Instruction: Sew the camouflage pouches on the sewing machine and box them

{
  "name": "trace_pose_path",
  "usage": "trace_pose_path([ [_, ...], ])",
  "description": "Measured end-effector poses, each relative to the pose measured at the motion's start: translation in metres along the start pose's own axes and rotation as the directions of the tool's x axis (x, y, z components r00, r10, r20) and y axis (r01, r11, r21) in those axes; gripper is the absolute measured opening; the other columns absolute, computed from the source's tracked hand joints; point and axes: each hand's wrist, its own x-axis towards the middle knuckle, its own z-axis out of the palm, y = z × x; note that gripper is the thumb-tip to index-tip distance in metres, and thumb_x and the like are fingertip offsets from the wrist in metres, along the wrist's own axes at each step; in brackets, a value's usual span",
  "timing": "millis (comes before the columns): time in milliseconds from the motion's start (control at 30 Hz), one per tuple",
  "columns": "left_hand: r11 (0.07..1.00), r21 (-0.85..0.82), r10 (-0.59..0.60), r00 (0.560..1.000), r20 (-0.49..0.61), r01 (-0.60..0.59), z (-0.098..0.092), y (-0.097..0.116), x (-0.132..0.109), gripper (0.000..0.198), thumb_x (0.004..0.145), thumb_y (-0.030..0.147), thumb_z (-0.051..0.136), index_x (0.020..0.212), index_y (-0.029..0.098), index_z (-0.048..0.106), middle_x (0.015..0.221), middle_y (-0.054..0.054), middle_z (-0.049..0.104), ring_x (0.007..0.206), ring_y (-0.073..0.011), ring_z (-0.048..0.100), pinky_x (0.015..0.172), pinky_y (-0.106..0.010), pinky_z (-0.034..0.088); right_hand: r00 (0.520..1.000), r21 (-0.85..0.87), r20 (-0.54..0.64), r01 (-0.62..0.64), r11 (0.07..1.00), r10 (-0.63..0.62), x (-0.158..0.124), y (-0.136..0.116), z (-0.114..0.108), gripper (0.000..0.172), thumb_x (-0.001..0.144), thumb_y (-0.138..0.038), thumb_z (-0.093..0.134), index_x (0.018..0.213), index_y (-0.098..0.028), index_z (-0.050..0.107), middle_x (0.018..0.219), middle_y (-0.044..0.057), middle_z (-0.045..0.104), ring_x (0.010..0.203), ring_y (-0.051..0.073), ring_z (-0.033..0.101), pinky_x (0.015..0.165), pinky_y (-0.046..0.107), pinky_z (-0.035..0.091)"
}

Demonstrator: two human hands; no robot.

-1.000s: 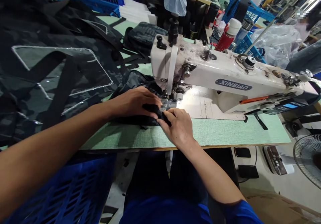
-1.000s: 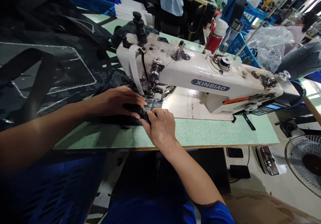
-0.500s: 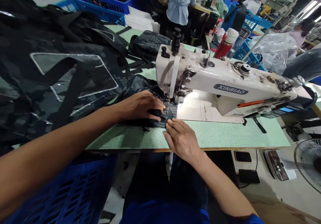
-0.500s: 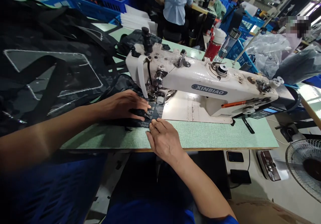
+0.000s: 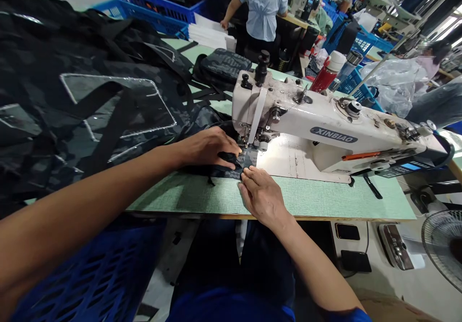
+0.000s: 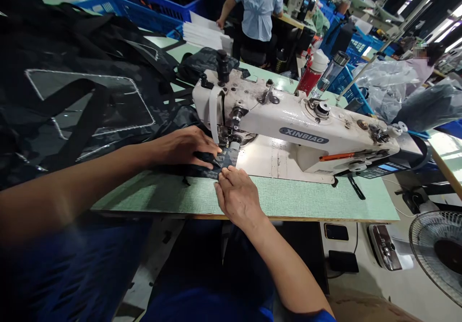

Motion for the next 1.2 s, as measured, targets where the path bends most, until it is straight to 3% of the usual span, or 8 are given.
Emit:
trace_pose_path([
  [100,0.998,-0.057,0.015,0.999,0.052,-0.012,-0.001,-0.010,0.002,0.027,0.104,0.052,0.093,0.115,0.028,0.097,0.122,-0.013,0.096,0.114,-0.0332,0.092,0.113,-0.042,0.066,1.000,-0.021,0.019,-0.004,1.000,0.004,0.008,0.002,-0.003,0.039,0.127,-0.033,0.058,0.153,-0.026,0.086,0.164,0.014,0.083,0.166,0.034,0.071,0.146,0.060,0.054],
  [300,0.998,0.054,-0.016,1.000,0.011,0.015,-0.004,-0.031,0.005,0.040,0.112,0.064,0.085,0.108,0.025,0.096,0.111,-0.009,0.095,0.122,-0.0287,0.088,0.125,-0.042,0.055,0.997,-0.106,0.078,0.001,0.994,0.008,0.030,0.005,-0.013,0.037,0.127,-0.029,0.057,0.150,-0.022,0.085,0.162,0.016,0.082,0.162,0.036,0.071,0.141,0.058,0.057],
  [500,0.985,0.151,-0.080,0.997,-0.025,0.082,-0.009,-0.042,0.016,0.046,0.106,0.069,0.087,0.105,0.024,0.095,0.113,-0.009,0.094,0.121,-0.0300,0.086,0.124,-0.040,0.055,0.995,-0.167,0.096,0.020,0.986,-0.003,0.047,0.009,-0.020,0.034,0.126,-0.024,0.057,0.143,-0.022,0.086,0.156,0.017,0.083,0.146,0.035,0.078,0.129,0.054,0.063],
  [700,0.975,0.142,-0.166,0.985,-0.039,0.170,-0.011,-0.051,0.025,0.041,0.098,0.071,0.089,0.102,0.030,0.095,0.113,-0.004,0.094,0.122,-0.0307,0.084,0.124,-0.037,0.054,0.997,-0.186,0.074,0.004,0.982,0.010,0.059,0.016,-0.019,0.032,0.125,-0.024,0.060,0.145,-0.024,0.085,0.151,0.016,0.086,0.142,0.034,0.080,0.134,0.053,0.059],
  [1000,0.964,0.190,-0.165,0.978,-0.130,0.188,0.003,-0.043,0.013,0.037,0.103,0.058,0.091,0.112,0.023,0.096,0.115,-0.013,0.091,0.122,-0.0354,0.081,0.113,-0.045,0.059,0.999,-0.206,0.049,0.009,0.979,0.001,0.063,0.027,-0.022,0.031,0.126,-0.025,0.058,0.141,-0.025,0.086,0.153,0.014,0.087,0.137,0.033,0.082,0.124,0.049,0.061],
  [1200,0.911,0.299,-0.239,0.955,-0.175,0.283,0.007,-0.022,0.005,0.043,0.103,0.058,0.089,0.122,0.019,0.095,0.133,-0.019,0.087,0.122,-0.0377,0.079,0.109,-0.046,0.062,1.000,-0.192,-0.008,-0.031,0.981,0.031,0.063,0.029,-0.015,0.030,0.128,-0.031,0.060,0.132,-0.023,0.088,0.148,0.015,0.088,0.133,0.034,0.081,0.121,0.049,0.060],
])
